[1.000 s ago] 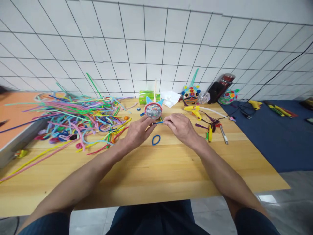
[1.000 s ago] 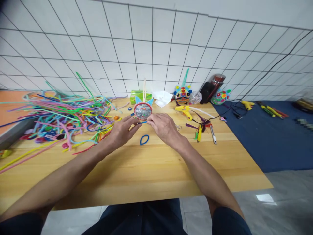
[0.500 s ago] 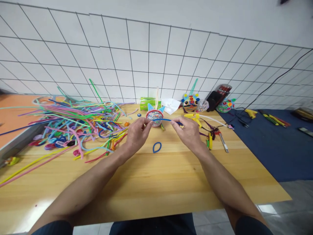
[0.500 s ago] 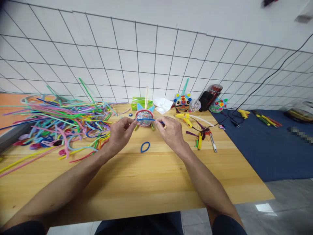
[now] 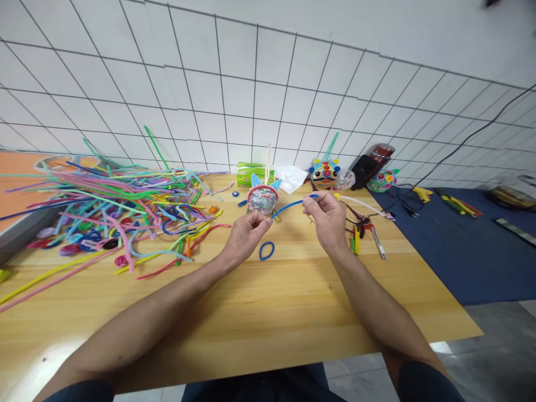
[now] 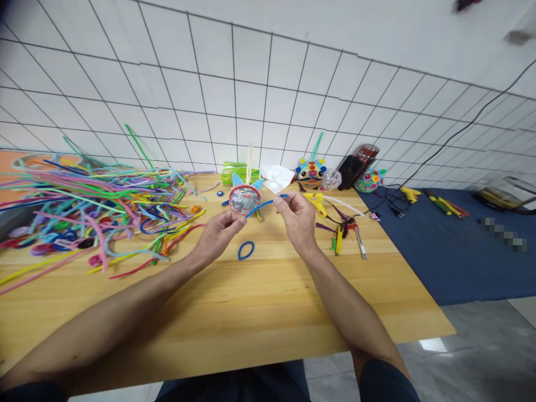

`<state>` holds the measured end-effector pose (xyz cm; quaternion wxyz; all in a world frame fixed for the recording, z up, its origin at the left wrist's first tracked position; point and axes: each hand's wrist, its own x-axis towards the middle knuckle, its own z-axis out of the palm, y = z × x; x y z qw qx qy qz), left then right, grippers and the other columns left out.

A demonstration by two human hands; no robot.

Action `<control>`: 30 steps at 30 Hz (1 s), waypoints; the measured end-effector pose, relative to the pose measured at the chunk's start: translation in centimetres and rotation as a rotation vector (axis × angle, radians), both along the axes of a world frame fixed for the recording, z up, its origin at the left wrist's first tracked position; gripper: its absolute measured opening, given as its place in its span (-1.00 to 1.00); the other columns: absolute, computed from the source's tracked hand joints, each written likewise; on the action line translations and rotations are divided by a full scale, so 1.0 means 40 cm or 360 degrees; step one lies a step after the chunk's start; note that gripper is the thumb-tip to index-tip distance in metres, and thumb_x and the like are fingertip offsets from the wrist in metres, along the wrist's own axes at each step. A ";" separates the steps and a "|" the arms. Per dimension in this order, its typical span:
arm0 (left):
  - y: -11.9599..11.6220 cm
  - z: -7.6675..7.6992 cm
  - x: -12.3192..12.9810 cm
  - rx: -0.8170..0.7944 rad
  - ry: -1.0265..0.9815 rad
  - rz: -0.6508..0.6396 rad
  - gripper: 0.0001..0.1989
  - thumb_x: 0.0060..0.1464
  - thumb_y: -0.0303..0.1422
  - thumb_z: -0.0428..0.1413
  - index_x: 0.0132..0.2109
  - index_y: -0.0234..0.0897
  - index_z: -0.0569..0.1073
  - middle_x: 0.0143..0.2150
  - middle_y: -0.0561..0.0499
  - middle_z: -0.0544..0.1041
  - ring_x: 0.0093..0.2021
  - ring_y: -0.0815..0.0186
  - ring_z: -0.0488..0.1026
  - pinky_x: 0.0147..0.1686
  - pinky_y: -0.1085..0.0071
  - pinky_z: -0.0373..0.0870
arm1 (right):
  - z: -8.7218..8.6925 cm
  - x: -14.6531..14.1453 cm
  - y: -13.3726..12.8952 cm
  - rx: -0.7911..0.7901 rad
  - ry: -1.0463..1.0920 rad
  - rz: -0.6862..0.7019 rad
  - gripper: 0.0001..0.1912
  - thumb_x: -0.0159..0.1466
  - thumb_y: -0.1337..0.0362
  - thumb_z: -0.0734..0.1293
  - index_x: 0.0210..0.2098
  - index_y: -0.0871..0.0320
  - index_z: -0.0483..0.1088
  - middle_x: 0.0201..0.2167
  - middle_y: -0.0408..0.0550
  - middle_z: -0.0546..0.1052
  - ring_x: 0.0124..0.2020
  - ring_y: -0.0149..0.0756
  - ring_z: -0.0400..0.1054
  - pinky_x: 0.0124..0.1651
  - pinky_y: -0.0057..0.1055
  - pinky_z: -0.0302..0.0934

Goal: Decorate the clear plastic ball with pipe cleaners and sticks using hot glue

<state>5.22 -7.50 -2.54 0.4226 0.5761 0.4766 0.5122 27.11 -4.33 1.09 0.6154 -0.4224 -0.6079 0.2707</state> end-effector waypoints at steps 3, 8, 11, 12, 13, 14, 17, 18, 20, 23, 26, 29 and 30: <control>-0.018 -0.001 0.016 -0.0073 -0.0007 -0.0188 -0.60 0.15 0.02 0.26 -0.39 -0.18 0.40 -0.49 0.16 0.28 -0.45 0.39 0.17 -0.41 0.40 0.15 | -0.012 -0.009 0.010 -0.0066 0.0272 0.0069 -0.64 0.30 -0.09 0.57 -0.25 -0.02 0.45 -0.42 -0.20 0.63 -0.46 -0.31 0.47 -0.33 -0.35 0.38; -0.033 0.009 0.019 -0.0045 -0.0132 -0.0160 -0.68 0.13 -0.06 0.27 -0.36 -0.20 0.46 -0.47 0.13 0.39 -0.47 0.40 0.23 -0.43 0.42 0.21 | -0.021 -0.012 0.008 -0.0095 0.0237 -0.0022 -0.62 0.29 -0.05 0.57 -0.20 -0.03 0.37 -0.39 -0.18 0.70 -0.45 -0.30 0.55 -0.34 -0.36 0.40; -0.031 0.016 0.014 0.0005 -0.0299 -0.0043 -0.69 0.10 -0.10 0.28 -0.41 -0.22 0.47 -0.28 -0.02 0.64 -0.48 0.44 0.29 -0.45 0.42 0.33 | -0.024 -0.012 0.005 -0.0108 0.0193 -0.0028 -0.63 0.30 -0.04 0.57 -0.19 -0.02 0.38 -0.38 -0.17 0.72 -0.47 -0.31 0.55 -0.36 -0.37 0.42; -0.029 0.018 0.013 0.0008 -0.0363 -0.0027 -0.68 0.10 -0.10 0.28 -0.43 -0.23 0.46 -0.20 -0.07 0.69 -0.48 0.44 0.32 -0.45 0.41 0.37 | -0.025 -0.014 0.005 -0.0117 0.0189 -0.0016 -0.63 0.30 -0.05 0.57 -0.20 -0.02 0.38 -0.40 -0.18 0.71 -0.48 -0.32 0.54 -0.37 -0.38 0.41; -0.028 0.020 0.014 -0.0001 -0.0429 -0.0026 -0.65 0.12 -0.09 0.29 -0.43 -0.23 0.45 -0.15 -0.11 0.73 -0.47 0.44 0.37 -0.46 0.41 0.40 | -0.027 -0.016 0.005 -0.0132 0.0191 0.0002 -0.62 0.30 -0.06 0.57 -0.20 -0.02 0.37 -0.42 -0.20 0.69 -0.50 -0.33 0.52 -0.39 -0.38 0.41; -0.027 0.022 0.015 -0.0020 -0.0496 -0.0037 -0.62 0.13 -0.06 0.30 -0.43 -0.23 0.43 -0.13 -0.14 0.75 -0.46 0.42 0.42 -0.46 0.41 0.43 | -0.028 -0.018 0.006 -0.0152 0.0200 0.0028 -0.60 0.30 -0.07 0.58 -0.21 -0.03 0.36 -0.44 -0.22 0.67 -0.52 -0.34 0.51 -0.40 -0.39 0.41; -0.022 0.023 0.019 -0.0106 -0.0664 -0.0065 -0.50 0.10 0.04 0.35 -0.44 -0.20 0.33 -0.20 -0.15 0.74 -0.41 0.34 0.55 -0.46 0.42 0.49 | -0.035 -0.030 0.007 -0.0241 0.0305 0.0150 -0.54 0.26 -0.13 0.61 -0.20 -0.03 0.37 -0.47 -0.25 0.64 -0.55 -0.35 0.46 -0.43 -0.39 0.40; -0.020 0.021 0.020 -0.0130 -0.0688 -0.0059 -0.47 0.08 0.06 0.37 -0.44 -0.20 0.31 -0.24 -0.13 0.72 -0.39 0.31 0.58 -0.46 0.41 0.50 | -0.038 -0.034 0.007 -0.0271 0.0355 0.0203 -0.52 0.24 -0.14 0.63 -0.20 -0.03 0.39 -0.45 -0.24 0.65 -0.54 -0.35 0.47 -0.42 -0.38 0.42; -0.014 0.013 0.019 -0.0181 -0.0648 -0.0077 -0.48 0.05 0.06 0.39 -0.43 -0.20 0.34 -0.30 -0.08 0.68 -0.36 0.27 0.63 -0.42 0.40 0.53 | -0.040 -0.041 0.003 -0.0316 0.0437 0.0299 -0.52 0.21 -0.14 0.66 -0.19 -0.02 0.44 -0.41 -0.21 0.68 -0.48 -0.33 0.51 -0.36 -0.37 0.47; -0.001 -0.003 0.011 -0.0248 -0.0343 -0.0200 -0.59 0.06 0.01 0.37 -0.39 -0.23 0.49 -0.31 -0.08 0.69 -0.26 0.21 0.65 -0.28 0.33 0.57 | -0.039 -0.044 -0.007 -0.0338 0.0440 0.0367 -0.56 0.18 -0.10 0.68 -0.22 0.00 0.53 -0.41 -0.20 0.67 -0.39 -0.31 0.55 -0.27 -0.35 0.51; 0.011 -0.008 -0.003 -0.0134 -0.0080 -0.0168 -0.64 0.12 -0.01 0.37 -0.25 -0.25 0.64 -0.23 -0.06 0.72 -0.21 0.24 0.59 -0.15 0.31 0.53 | -0.031 -0.037 -0.019 -0.0311 0.0261 0.0351 -0.62 0.19 -0.07 0.69 -0.28 0.02 0.59 -0.45 -0.21 0.64 -0.41 -0.32 0.51 -0.26 -0.33 0.48; 0.017 0.008 -0.018 0.0005 -0.0168 -0.0200 -0.58 0.10 -0.03 0.45 -0.07 -0.23 0.65 -0.12 -0.04 0.72 -0.19 0.28 0.57 -0.16 0.36 0.50 | -0.024 -0.031 -0.030 -0.0369 0.0049 0.0447 -0.67 0.24 -0.05 0.66 -0.30 0.05 0.64 -0.48 -0.21 0.61 -0.46 -0.35 0.44 -0.30 -0.35 0.42; 0.018 0.016 -0.022 0.0015 -0.0224 -0.0263 -0.55 0.08 -0.03 0.48 -0.05 -0.23 0.64 -0.12 -0.03 0.71 -0.20 0.29 0.56 -0.20 0.38 0.49 | -0.023 -0.031 -0.032 -0.0423 0.0018 0.0533 -0.66 0.24 -0.06 0.66 -0.30 0.06 0.64 -0.48 -0.21 0.61 -0.47 -0.36 0.43 -0.32 -0.37 0.40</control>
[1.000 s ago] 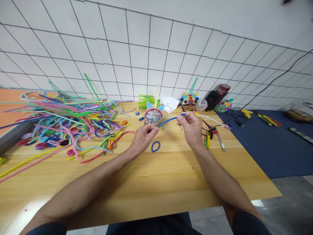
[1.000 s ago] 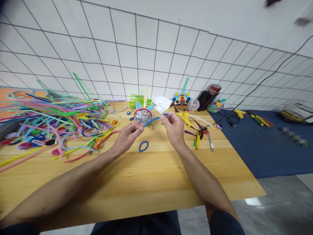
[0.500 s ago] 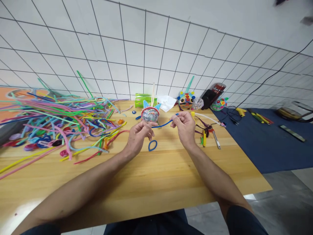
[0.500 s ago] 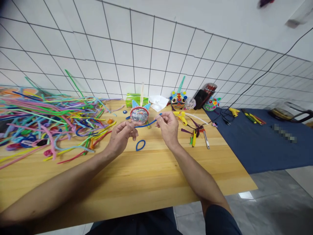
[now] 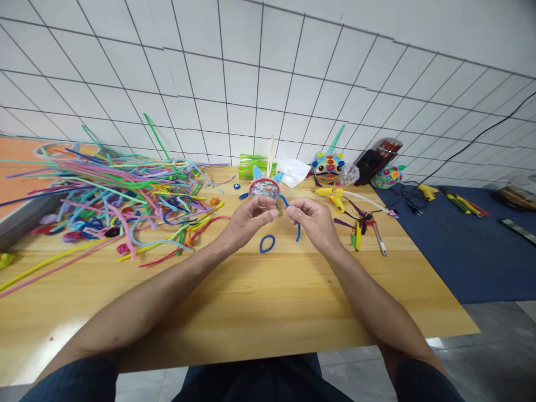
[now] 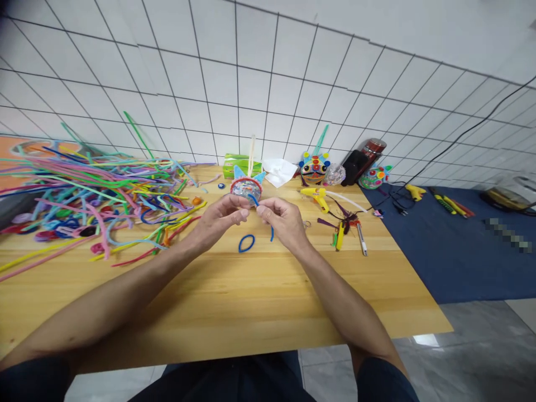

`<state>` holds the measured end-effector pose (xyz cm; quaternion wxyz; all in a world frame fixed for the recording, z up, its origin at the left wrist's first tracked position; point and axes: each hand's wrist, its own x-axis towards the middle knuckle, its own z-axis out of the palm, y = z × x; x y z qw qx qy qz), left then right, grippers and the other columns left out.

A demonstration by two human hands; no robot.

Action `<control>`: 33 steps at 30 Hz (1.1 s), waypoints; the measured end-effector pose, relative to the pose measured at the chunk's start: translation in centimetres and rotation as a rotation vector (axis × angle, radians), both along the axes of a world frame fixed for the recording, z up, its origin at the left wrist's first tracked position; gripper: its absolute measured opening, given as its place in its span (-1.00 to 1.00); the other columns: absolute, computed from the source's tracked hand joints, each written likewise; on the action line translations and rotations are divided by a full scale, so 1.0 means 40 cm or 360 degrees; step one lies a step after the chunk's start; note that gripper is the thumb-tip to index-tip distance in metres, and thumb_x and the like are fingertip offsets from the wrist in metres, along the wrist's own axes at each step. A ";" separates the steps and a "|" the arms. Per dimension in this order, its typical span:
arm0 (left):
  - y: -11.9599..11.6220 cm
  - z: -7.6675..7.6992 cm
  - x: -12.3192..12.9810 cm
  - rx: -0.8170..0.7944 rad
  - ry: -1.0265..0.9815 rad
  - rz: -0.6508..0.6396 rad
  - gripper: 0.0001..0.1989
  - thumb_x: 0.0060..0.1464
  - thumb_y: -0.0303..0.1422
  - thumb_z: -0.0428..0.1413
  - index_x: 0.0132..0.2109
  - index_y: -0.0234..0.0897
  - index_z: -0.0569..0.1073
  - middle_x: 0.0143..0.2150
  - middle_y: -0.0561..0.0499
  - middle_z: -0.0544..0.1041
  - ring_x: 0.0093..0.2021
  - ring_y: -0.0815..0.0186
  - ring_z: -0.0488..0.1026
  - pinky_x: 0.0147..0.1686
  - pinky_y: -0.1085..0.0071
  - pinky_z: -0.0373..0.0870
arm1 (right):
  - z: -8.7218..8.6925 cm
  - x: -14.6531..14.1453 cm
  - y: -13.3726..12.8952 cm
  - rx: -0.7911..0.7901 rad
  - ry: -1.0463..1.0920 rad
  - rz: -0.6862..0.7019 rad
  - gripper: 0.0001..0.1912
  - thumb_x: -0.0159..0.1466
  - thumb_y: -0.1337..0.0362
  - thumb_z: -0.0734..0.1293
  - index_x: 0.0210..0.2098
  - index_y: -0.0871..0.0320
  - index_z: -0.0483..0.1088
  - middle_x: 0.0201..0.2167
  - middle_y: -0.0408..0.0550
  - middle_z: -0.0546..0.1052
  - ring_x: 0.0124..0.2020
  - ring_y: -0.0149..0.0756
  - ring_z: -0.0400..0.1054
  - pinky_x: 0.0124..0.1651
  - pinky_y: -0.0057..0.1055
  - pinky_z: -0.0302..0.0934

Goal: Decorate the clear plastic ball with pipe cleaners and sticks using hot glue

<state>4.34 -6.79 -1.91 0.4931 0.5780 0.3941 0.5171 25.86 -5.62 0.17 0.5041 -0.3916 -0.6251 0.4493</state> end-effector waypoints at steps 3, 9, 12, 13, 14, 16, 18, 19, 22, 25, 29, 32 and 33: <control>0.002 0.018 -0.007 -0.0026 -0.0079 -0.0169 -0.52 0.06 0.00 0.54 -0.07 -0.24 0.65 -0.25 0.03 0.65 -0.32 0.35 0.48 -0.31 0.42 0.45 | -0.002 -0.007 -0.006 -0.0192 0.0033 0.0271 -0.56 0.17 -0.13 0.71 -0.31 0.08 0.64 -0.45 -0.18 0.64 -0.49 -0.40 0.41 -0.37 -0.40 0.37; 0.005 0.008 0.001 -0.0045 -0.0281 -0.0245 -0.45 -0.05 0.02 0.64 -0.24 -0.27 0.58 -0.40 0.12 0.57 -0.47 0.48 0.35 -0.43 0.50 0.36 | -0.010 -0.024 -0.015 -0.0415 0.0201 0.0339 -0.41 0.05 -0.21 0.79 -0.32 0.11 0.62 -0.46 -0.16 0.65 -0.49 -0.42 0.43 -0.36 -0.42 0.38; 0.004 0.000 0.008 -0.0044 -0.0360 -0.0213 -0.45 -0.07 -0.01 0.65 -0.22 -0.26 0.58 -0.43 0.14 0.56 -0.50 0.50 0.34 -0.47 0.53 0.32 | -0.015 -0.030 -0.017 -0.0461 0.0245 0.0349 -0.40 0.03 -0.22 0.80 -0.33 0.10 0.62 -0.46 -0.16 0.65 -0.50 -0.41 0.45 -0.37 -0.41 0.38; 0.004 -0.001 0.010 -0.0044 -0.0366 -0.0192 -0.45 -0.07 -0.01 0.66 -0.22 -0.26 0.59 -0.45 0.15 0.55 -0.51 0.50 0.33 -0.49 0.53 0.31 | -0.018 -0.032 -0.018 -0.0477 0.0258 0.0347 -0.40 0.01 -0.22 0.80 -0.32 0.10 0.62 -0.46 -0.16 0.66 -0.50 -0.40 0.45 -0.38 -0.41 0.38; 0.003 -0.003 0.013 -0.0044 -0.0365 -0.0163 -0.45 -0.08 -0.01 0.66 -0.23 -0.26 0.59 -0.47 0.16 0.53 -0.52 0.50 0.32 -0.49 0.54 0.30 | -0.021 -0.035 -0.019 -0.0492 0.0270 0.0338 -0.40 0.00 -0.21 0.81 -0.32 0.09 0.62 -0.47 -0.16 0.66 -0.49 -0.39 0.46 -0.38 -0.40 0.38; 0.003 -0.006 0.017 -0.0032 -0.0369 -0.0086 -0.46 -0.09 -0.02 0.66 -0.25 -0.26 0.59 -0.49 0.16 0.52 -0.53 0.51 0.31 -0.50 0.55 0.29 | -0.027 -0.040 -0.019 -0.0517 0.0284 0.0307 -0.41 0.00 -0.20 0.80 -0.30 0.09 0.62 -0.46 -0.16 0.67 -0.48 -0.36 0.48 -0.37 -0.39 0.40; 0.005 -0.010 0.019 -0.0010 -0.0389 -0.0018 -0.46 -0.09 -0.02 0.65 -0.26 -0.26 0.58 -0.47 0.15 0.53 -0.53 0.51 0.31 -0.52 0.55 0.29 | -0.031 -0.043 -0.018 -0.0524 0.0281 0.0269 -0.42 0.02 -0.17 0.79 -0.26 0.09 0.63 -0.45 -0.15 0.68 -0.47 -0.35 0.50 -0.35 -0.37 0.41; 0.008 -0.013 0.019 -0.0003 -0.0405 0.0005 -0.47 -0.07 0.00 0.64 -0.27 -0.26 0.58 -0.48 0.15 0.52 -0.54 0.51 0.30 -0.52 0.55 0.28 | -0.032 -0.043 -0.018 -0.0515 0.0264 0.0245 -0.43 0.03 -0.16 0.78 -0.24 0.09 0.64 -0.45 -0.15 0.68 -0.47 -0.35 0.49 -0.34 -0.36 0.41; 0.018 -0.021 0.014 -0.0003 -0.0459 0.0039 -0.48 0.04 0.06 0.56 -0.27 -0.25 0.57 -0.52 0.17 0.47 -0.56 0.50 0.29 -0.53 0.54 0.27 | -0.029 -0.041 -0.019 -0.0411 0.0140 0.0159 -0.49 0.06 -0.11 0.76 -0.23 0.09 0.65 -0.47 -0.16 0.67 -0.47 -0.36 0.48 -0.29 -0.35 0.40; 0.025 -0.028 0.008 0.0010 -0.0493 0.0070 -0.51 0.09 0.06 0.52 -0.26 -0.26 0.60 -0.45 0.13 0.53 -0.55 0.51 0.30 -0.52 0.52 0.27 | -0.021 -0.040 -0.026 -0.0249 0.0010 0.0083 -0.57 0.13 -0.05 0.70 -0.21 0.09 0.65 -0.48 -0.18 0.65 -0.43 -0.34 0.49 -0.24 -0.34 0.38; 0.023 -0.037 0.007 0.0007 -0.0444 0.0073 -0.57 0.11 0.02 0.51 -0.24 -0.25 0.64 -0.51 0.15 0.44 -0.55 0.48 0.27 -0.52 0.52 0.25 | -0.014 -0.042 -0.037 -0.0151 -0.0100 0.0037 -0.65 0.20 -0.04 0.60 -0.21 0.08 0.63 -0.50 -0.19 0.60 -0.45 -0.33 0.44 -0.30 -0.35 0.32; 0.019 -0.037 0.009 -0.0006 -0.0422 0.0031 -0.58 0.12 0.00 0.52 -0.22 -0.25 0.67 -0.51 0.15 0.43 -0.54 0.48 0.25 -0.51 0.52 0.24 | -0.009 -0.043 -0.041 -0.0126 -0.0181 0.0041 -0.67 0.22 -0.05 0.55 -0.27 0.07 0.58 -0.51 -0.19 0.57 -0.48 -0.34 0.39 -0.35 -0.35 0.26; 0.019 -0.035 0.008 -0.0010 -0.0421 0.0016 -0.58 0.11 0.00 0.53 -0.22 -0.25 0.67 -0.50 0.15 0.43 -0.54 0.48 0.25 -0.51 0.52 0.23 | -0.006 -0.042 -0.040 -0.0127 -0.0209 0.0049 -0.68 0.22 -0.04 0.54 -0.29 0.07 0.56 -0.52 -0.19 0.56 -0.49 -0.35 0.37 -0.36 -0.36 0.24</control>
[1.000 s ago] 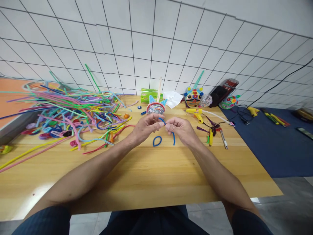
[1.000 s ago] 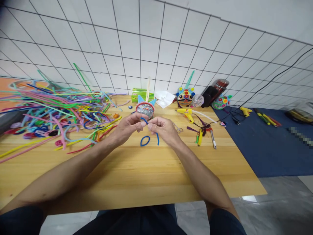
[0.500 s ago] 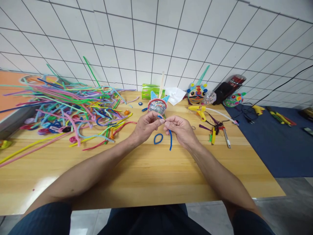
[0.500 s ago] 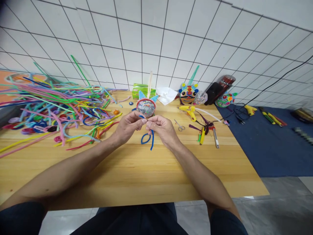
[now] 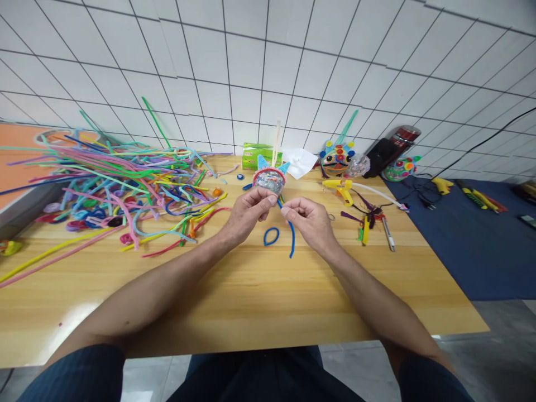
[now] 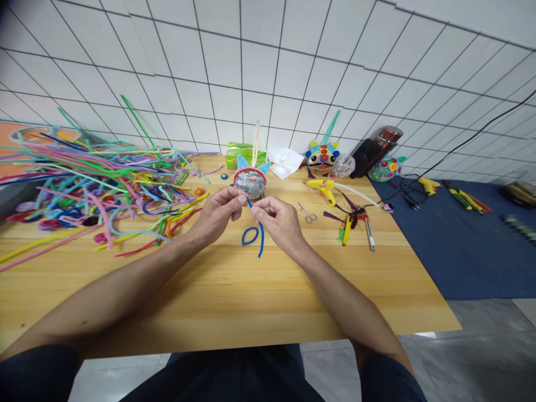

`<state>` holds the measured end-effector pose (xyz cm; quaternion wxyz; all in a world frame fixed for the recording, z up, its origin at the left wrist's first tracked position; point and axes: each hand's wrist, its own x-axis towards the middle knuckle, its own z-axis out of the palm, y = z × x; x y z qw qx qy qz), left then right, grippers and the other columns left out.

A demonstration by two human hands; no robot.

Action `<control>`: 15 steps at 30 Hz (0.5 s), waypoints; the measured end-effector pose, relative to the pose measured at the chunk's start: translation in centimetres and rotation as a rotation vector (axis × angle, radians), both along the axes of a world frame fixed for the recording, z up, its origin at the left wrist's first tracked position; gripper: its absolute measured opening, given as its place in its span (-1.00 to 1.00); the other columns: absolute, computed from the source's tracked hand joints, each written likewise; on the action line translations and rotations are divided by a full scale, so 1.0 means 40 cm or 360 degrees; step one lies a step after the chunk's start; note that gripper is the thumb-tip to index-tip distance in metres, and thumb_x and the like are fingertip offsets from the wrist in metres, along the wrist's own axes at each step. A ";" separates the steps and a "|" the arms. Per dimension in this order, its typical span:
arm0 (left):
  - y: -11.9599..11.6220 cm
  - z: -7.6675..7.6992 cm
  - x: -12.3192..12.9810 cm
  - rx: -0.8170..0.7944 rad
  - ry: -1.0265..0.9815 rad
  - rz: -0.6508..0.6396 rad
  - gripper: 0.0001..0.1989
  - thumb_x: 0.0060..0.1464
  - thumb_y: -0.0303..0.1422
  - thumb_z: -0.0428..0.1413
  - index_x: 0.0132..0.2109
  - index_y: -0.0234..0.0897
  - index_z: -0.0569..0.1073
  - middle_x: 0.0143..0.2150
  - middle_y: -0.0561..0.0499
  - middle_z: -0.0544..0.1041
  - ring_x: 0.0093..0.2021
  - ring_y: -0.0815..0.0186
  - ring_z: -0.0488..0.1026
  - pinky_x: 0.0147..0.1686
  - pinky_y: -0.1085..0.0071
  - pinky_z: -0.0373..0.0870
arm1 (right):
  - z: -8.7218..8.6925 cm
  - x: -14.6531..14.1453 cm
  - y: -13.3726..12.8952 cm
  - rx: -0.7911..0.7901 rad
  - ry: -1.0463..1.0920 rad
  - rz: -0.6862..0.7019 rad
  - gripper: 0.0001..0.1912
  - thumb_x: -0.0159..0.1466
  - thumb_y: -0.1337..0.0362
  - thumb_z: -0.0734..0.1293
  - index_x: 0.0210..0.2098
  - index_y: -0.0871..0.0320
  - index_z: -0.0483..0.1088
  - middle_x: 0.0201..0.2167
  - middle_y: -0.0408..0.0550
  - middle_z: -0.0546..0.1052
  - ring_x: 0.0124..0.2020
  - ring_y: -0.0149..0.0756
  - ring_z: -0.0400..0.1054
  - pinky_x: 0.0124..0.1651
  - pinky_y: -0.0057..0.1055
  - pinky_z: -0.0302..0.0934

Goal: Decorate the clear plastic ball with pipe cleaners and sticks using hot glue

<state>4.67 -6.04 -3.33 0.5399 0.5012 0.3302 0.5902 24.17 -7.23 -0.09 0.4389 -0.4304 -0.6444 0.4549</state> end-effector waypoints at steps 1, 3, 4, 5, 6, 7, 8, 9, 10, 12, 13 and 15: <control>0.000 0.002 -0.001 -0.0005 -0.0002 -0.0018 -0.57 0.10 0.01 0.54 -0.23 -0.25 0.66 -0.50 0.14 0.44 -0.54 0.49 0.24 -0.51 0.52 0.22 | 0.002 0.001 0.001 -0.0006 -0.0029 0.0005 -0.69 0.22 -0.03 0.52 -0.31 0.07 0.55 -0.53 -0.20 0.54 -0.49 -0.36 0.35 -0.36 -0.36 0.21; 0.000 0.009 -0.004 -0.0032 -0.0008 -0.0063 -0.54 0.07 0.03 0.56 -0.26 -0.26 0.65 -0.49 0.13 0.44 -0.54 0.49 0.24 -0.51 0.52 0.20 | 0.006 0.005 0.005 -0.0028 -0.0079 0.0012 -0.71 0.20 -0.01 0.50 -0.35 0.07 0.51 -0.54 -0.22 0.51 -0.51 -0.39 0.30 -0.38 -0.37 0.17; 0.000 0.014 -0.005 -0.0054 -0.0015 -0.0092 -0.51 0.05 0.04 0.57 -0.28 -0.27 0.64 -0.49 0.13 0.44 -0.54 0.50 0.23 -0.52 0.52 0.18 | 0.008 0.008 0.008 -0.0037 -0.0097 0.0020 -0.72 0.19 0.00 0.49 -0.37 0.07 0.50 -0.55 -0.23 0.49 -0.51 -0.40 0.28 -0.38 -0.38 0.16; 0.000 0.018 -0.007 -0.0082 -0.0024 -0.0126 -0.49 0.02 0.05 0.59 -0.30 -0.28 0.63 -0.49 0.12 0.45 -0.54 0.50 0.23 -0.52 0.52 0.16 | 0.011 0.011 0.010 -0.0041 -0.0108 0.0035 -0.73 0.19 0.00 0.49 -0.37 0.06 0.49 -0.55 -0.23 0.49 -0.51 -0.40 0.26 -0.39 -0.38 0.15; 0.001 0.023 -0.009 -0.0111 -0.0038 -0.0163 -0.46 0.00 0.07 0.60 -0.32 -0.29 0.62 -0.49 0.11 0.46 -0.55 0.51 0.22 -0.53 0.52 0.14 | 0.013 0.015 0.013 -0.0041 -0.0115 0.0059 -0.73 0.19 0.00 0.49 -0.37 0.06 0.49 -0.54 -0.23 0.49 -0.51 -0.40 0.26 -0.38 -0.38 0.15; 0.001 0.028 -0.011 -0.0140 -0.0056 -0.0202 -0.44 -0.03 0.08 0.61 -0.33 -0.29 0.61 -0.49 0.10 0.46 -0.55 0.51 0.22 -0.53 0.52 0.13 | 0.016 0.020 0.016 -0.0037 -0.0118 0.0091 -0.72 0.19 0.00 0.50 -0.36 0.07 0.50 -0.53 -0.23 0.49 -0.50 -0.40 0.26 -0.38 -0.38 0.15; 0.001 0.033 -0.012 -0.0165 -0.0074 -0.0241 -0.42 -0.05 0.09 0.62 -0.34 -0.30 0.60 -0.49 0.10 0.46 -0.55 0.51 0.22 -0.53 0.52 0.12 | 0.020 0.025 0.019 -0.0030 -0.0119 0.0125 -0.71 0.20 -0.01 0.51 -0.34 0.07 0.51 -0.51 -0.22 0.50 -0.49 -0.40 0.27 -0.37 -0.38 0.16; 0.002 0.037 -0.013 -0.0185 -0.0095 -0.0272 -0.40 -0.06 0.11 0.62 -0.34 -0.30 0.59 -0.48 0.09 0.46 -0.55 0.52 0.21 -0.53 0.52 0.12 | 0.023 0.030 0.022 -0.0019 -0.0117 0.0155 -0.70 0.22 -0.02 0.52 -0.32 0.08 0.52 -0.50 -0.22 0.51 -0.47 -0.39 0.28 -0.36 -0.38 0.17; 0.003 0.040 -0.014 -0.0201 -0.0116 -0.0292 -0.39 -0.07 0.11 0.63 -0.35 -0.31 0.58 -0.48 0.09 0.47 -0.55 0.52 0.21 -0.53 0.52 0.12 | 0.026 0.035 0.024 -0.0007 -0.0115 0.0179 -0.69 0.23 -0.03 0.54 -0.30 0.08 0.53 -0.48 -0.21 0.51 -0.46 -0.38 0.29 -0.34 -0.38 0.18; 0.004 0.042 -0.015 -0.0208 -0.0148 -0.0299 -0.37 -0.08 0.12 0.63 -0.34 -0.31 0.58 -0.45 0.08 0.50 -0.55 0.53 0.21 -0.54 0.52 0.13 | 0.029 0.043 0.028 0.0014 -0.0108 0.0205 -0.67 0.26 -0.04 0.56 -0.28 0.09 0.55 -0.47 -0.20 0.52 -0.43 -0.37 0.31 -0.32 -0.37 0.21; 0.005 0.042 -0.016 -0.0200 -0.0148 -0.0288 -0.38 -0.07 0.12 0.63 -0.33 -0.31 0.58 -0.44 0.08 0.50 -0.55 0.53 0.22 -0.54 0.52 0.14 | 0.029 0.046 0.030 0.0019 -0.0102 0.0204 -0.66 0.26 -0.04 0.56 -0.28 0.09 0.55 -0.46 -0.20 0.52 -0.43 -0.37 0.31 -0.31 -0.37 0.21; 0.007 0.039 -0.016 -0.0167 -0.0115 -0.0253 -0.40 -0.08 0.10 0.64 -0.28 -0.30 0.62 -0.46 0.10 0.49 -0.54 0.52 0.24 -0.53 0.52 0.16 | 0.026 0.047 0.032 0.0009 -0.0078 0.0189 -0.65 0.26 -0.05 0.57 -0.28 0.09 0.55 -0.47 -0.21 0.51 -0.43 -0.37 0.30 -0.32 -0.38 0.21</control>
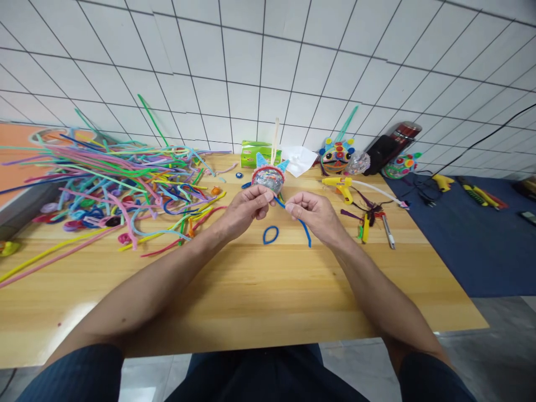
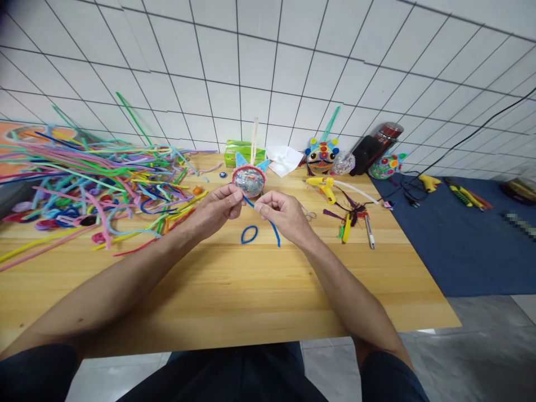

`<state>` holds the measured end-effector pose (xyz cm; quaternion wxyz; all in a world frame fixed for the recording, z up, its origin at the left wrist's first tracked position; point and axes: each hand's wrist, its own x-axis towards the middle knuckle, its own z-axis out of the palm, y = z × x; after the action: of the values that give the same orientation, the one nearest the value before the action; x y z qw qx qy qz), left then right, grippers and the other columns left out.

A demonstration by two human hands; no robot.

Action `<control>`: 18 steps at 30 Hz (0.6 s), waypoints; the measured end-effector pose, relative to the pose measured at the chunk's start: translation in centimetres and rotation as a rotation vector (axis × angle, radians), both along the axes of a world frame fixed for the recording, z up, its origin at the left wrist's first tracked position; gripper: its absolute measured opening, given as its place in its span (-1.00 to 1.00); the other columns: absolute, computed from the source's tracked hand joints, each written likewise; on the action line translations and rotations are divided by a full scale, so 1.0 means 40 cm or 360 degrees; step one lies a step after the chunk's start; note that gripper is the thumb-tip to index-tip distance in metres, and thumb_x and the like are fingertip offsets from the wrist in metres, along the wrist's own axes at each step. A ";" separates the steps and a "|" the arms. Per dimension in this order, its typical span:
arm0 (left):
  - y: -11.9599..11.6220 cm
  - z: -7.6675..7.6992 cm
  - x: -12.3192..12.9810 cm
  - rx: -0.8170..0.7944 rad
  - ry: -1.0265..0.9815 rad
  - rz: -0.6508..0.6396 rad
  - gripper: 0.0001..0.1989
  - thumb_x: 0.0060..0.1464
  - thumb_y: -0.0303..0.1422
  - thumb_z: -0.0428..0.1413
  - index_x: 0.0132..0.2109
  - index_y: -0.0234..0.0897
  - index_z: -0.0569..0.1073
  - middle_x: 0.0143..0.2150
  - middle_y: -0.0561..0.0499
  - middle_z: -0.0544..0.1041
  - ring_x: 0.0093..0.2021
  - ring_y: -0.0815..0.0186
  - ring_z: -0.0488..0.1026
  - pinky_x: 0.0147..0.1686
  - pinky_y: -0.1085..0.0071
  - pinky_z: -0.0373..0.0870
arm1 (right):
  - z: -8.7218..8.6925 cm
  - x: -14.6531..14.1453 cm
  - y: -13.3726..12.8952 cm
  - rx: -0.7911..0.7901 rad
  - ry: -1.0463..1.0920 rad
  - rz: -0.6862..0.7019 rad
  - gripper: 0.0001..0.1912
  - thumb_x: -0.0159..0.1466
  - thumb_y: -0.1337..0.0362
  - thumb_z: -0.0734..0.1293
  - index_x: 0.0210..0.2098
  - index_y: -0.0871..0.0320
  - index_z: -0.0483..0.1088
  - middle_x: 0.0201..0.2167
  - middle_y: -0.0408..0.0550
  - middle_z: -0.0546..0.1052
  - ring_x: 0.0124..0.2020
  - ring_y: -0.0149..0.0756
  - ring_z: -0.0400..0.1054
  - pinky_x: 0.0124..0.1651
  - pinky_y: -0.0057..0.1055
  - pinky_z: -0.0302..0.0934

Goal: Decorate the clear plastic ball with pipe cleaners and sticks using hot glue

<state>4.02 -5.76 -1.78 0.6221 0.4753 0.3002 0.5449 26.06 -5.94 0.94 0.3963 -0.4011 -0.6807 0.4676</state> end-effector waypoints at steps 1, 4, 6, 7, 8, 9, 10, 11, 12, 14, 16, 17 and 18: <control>0.001 -0.002 0.000 0.0024 0.0032 0.0014 -0.41 -0.09 0.08 0.65 -0.25 -0.29 0.64 -0.48 0.13 0.46 -0.54 0.51 0.25 -0.53 0.53 0.17 | -0.003 -0.001 0.001 -0.0013 0.0015 -0.0008 -0.64 0.26 -0.06 0.58 -0.28 0.09 0.56 -0.47 -0.21 0.51 -0.43 -0.38 0.30 -0.32 -0.38 0.21; 0.003 -0.008 -0.001 0.0111 0.0149 0.0037 -0.46 -0.11 0.00 0.67 -0.23 -0.27 0.65 -0.53 0.18 0.41 -0.55 0.51 0.23 -0.52 0.53 0.18 | -0.014 -0.007 0.000 -0.0049 0.0056 -0.0024 -0.61 0.24 -0.10 0.60 -0.27 0.09 0.57 -0.47 -0.20 0.53 -0.43 -0.37 0.31 -0.31 -0.37 0.23; 0.004 -0.011 -0.002 0.0159 0.0189 0.0047 -0.49 -0.10 -0.02 0.66 -0.25 -0.26 0.65 -0.51 0.17 0.44 -0.55 0.51 0.23 -0.52 0.52 0.18 | -0.019 -0.013 -0.001 -0.0060 0.0081 -0.0037 -0.58 0.23 -0.14 0.61 -0.27 0.08 0.59 -0.46 -0.19 0.55 -0.42 -0.36 0.33 -0.30 -0.37 0.25; 0.004 -0.012 -0.001 0.0176 0.0195 0.0050 -0.50 -0.10 -0.03 0.66 -0.24 -0.26 0.65 -0.50 0.16 0.47 -0.55 0.51 0.24 -0.52 0.51 0.19 | -0.020 -0.015 -0.002 -0.0063 0.0092 -0.0048 -0.57 0.23 -0.16 0.62 -0.27 0.07 0.60 -0.46 -0.19 0.56 -0.42 -0.35 0.34 -0.30 -0.36 0.25; 0.005 -0.013 -0.001 0.0187 0.0199 0.0052 -0.50 -0.10 -0.03 0.66 -0.23 -0.25 0.66 -0.48 0.15 0.51 -0.54 0.51 0.25 -0.52 0.51 0.20 | -0.021 -0.016 -0.003 -0.0065 0.0100 -0.0059 -0.56 0.23 -0.17 0.62 -0.27 0.07 0.60 -0.47 -0.18 0.56 -0.42 -0.35 0.35 -0.30 -0.36 0.26; 0.005 -0.014 -0.001 0.0195 0.0207 0.0054 -0.50 -0.11 -0.03 0.66 -0.22 -0.25 0.67 -0.47 0.14 0.53 -0.54 0.50 0.26 -0.52 0.51 0.21 | -0.021 -0.017 -0.004 -0.0065 0.0103 -0.0069 -0.55 0.23 -0.18 0.62 -0.27 0.07 0.60 -0.47 -0.18 0.57 -0.42 -0.34 0.36 -0.31 -0.36 0.26; 0.005 -0.014 0.000 0.0200 0.0223 0.0060 -0.50 -0.11 -0.03 0.65 -0.22 -0.25 0.68 -0.46 0.13 0.55 -0.53 0.50 0.27 -0.51 0.50 0.23 | -0.021 -0.018 -0.004 -0.0062 0.0102 -0.0079 -0.54 0.23 -0.19 0.62 -0.27 0.06 0.61 -0.47 -0.17 0.57 -0.42 -0.34 0.36 -0.31 -0.36 0.27; 0.005 -0.014 0.001 0.0202 0.0244 0.0074 -0.51 -0.11 -0.03 0.65 -0.24 -0.25 0.68 -0.46 0.12 0.56 -0.53 0.49 0.27 -0.51 0.50 0.24 | -0.020 -0.019 -0.005 -0.0056 0.0098 -0.0088 -0.54 0.23 -0.20 0.62 -0.27 0.06 0.61 -0.47 -0.17 0.58 -0.42 -0.33 0.37 -0.31 -0.35 0.27; 0.004 -0.014 0.002 0.0200 0.0266 0.0097 -0.51 -0.11 -0.02 0.65 -0.26 -0.25 0.68 -0.47 0.11 0.56 -0.53 0.49 0.27 -0.51 0.49 0.25 | -0.020 -0.019 -0.006 -0.0050 0.0093 -0.0095 -0.54 0.23 -0.20 0.62 -0.26 0.06 0.61 -0.47 -0.17 0.58 -0.42 -0.33 0.37 -0.31 -0.35 0.27; 0.003 -0.012 0.004 0.0189 0.0294 0.0141 -0.51 -0.11 0.00 0.65 -0.30 -0.26 0.68 -0.47 0.10 0.56 -0.53 0.48 0.27 -0.51 0.48 0.26 | -0.019 -0.020 -0.007 -0.0034 0.0097 -0.0108 -0.54 0.23 -0.19 0.63 -0.26 0.06 0.62 -0.46 -0.17 0.58 -0.42 -0.33 0.38 -0.31 -0.36 0.28; 0.002 -0.011 0.005 0.0190 0.0287 0.0154 -0.50 -0.14 0.02 0.66 -0.29 -0.26 0.70 -0.46 0.09 0.58 -0.52 0.48 0.27 -0.51 0.48 0.26 | -0.019 -0.022 -0.009 -0.0027 0.0119 -0.0118 -0.56 0.22 -0.17 0.63 -0.26 0.07 0.62 -0.46 -0.17 0.58 -0.42 -0.34 0.37 -0.31 -0.36 0.28; 0.002 -0.011 0.005 0.0194 0.0281 0.0151 -0.50 -0.14 0.02 0.66 -0.28 -0.25 0.71 -0.46 0.09 0.58 -0.52 0.48 0.27 -0.51 0.48 0.26 | -0.020 -0.024 -0.010 -0.0026 0.0133 -0.0122 -0.57 0.23 -0.15 0.63 -0.26 0.07 0.61 -0.47 -0.18 0.58 -0.43 -0.34 0.37 -0.31 -0.36 0.27; 0.001 -0.011 0.005 0.0199 0.0278 0.0153 -0.49 -0.15 0.02 0.66 -0.28 -0.25 0.71 -0.46 0.09 0.58 -0.52 0.48 0.28 -0.51 0.48 0.26 | -0.022 -0.026 -0.011 -0.0026 0.0145 -0.0124 -0.58 0.23 -0.14 0.63 -0.26 0.07 0.61 -0.47 -0.18 0.57 -0.43 -0.35 0.36 -0.31 -0.36 0.27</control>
<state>4.22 -5.71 -2.21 0.5359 0.5438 0.3413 0.5483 25.03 -6.37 0.07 0.4414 -0.4088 -0.6420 0.4752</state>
